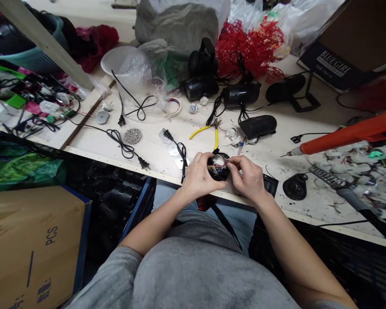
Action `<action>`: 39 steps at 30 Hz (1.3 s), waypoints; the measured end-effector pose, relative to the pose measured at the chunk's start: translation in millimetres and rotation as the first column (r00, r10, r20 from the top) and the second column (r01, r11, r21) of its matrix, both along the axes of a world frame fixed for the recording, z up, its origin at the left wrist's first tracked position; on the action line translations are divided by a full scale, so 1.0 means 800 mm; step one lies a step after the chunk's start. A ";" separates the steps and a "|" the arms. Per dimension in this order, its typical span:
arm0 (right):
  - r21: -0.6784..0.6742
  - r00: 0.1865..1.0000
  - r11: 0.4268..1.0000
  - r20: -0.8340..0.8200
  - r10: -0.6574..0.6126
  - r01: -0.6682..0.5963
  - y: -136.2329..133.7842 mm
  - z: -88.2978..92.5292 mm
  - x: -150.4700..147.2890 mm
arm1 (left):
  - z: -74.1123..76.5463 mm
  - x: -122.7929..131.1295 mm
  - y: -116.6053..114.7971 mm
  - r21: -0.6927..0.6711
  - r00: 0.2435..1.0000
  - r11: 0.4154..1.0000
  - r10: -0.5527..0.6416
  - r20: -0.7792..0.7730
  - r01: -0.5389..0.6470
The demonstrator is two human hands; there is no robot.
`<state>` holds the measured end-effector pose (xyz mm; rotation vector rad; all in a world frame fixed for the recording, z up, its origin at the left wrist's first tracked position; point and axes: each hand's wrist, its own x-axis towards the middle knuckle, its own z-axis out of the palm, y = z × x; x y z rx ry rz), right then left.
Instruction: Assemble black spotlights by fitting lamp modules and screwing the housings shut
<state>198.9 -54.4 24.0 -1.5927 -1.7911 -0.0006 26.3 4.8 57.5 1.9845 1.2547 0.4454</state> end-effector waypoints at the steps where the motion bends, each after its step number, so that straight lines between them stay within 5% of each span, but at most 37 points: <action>1: 0.004 1.000 1.000 0.005 0.003 -0.003 0.000 0.000 0.000 | -0.001 0.000 0.000 0.013 1.000 1.000 -0.005 0.001 0.005; 18: -0.073 0.987 0.985 -0.059 0.152 -0.156 0.005 0.014 0.017 | -0.008 -0.009 -0.006 0.096 0.993 0.988 -0.119 0.013 0.117; 39: -0.078 0.979 0.997 -0.205 -0.020 0.004 0.006 -0.001 0.008 | -0.003 0.002 -0.013 0.104 0.987 0.982 -0.149 -0.062 0.155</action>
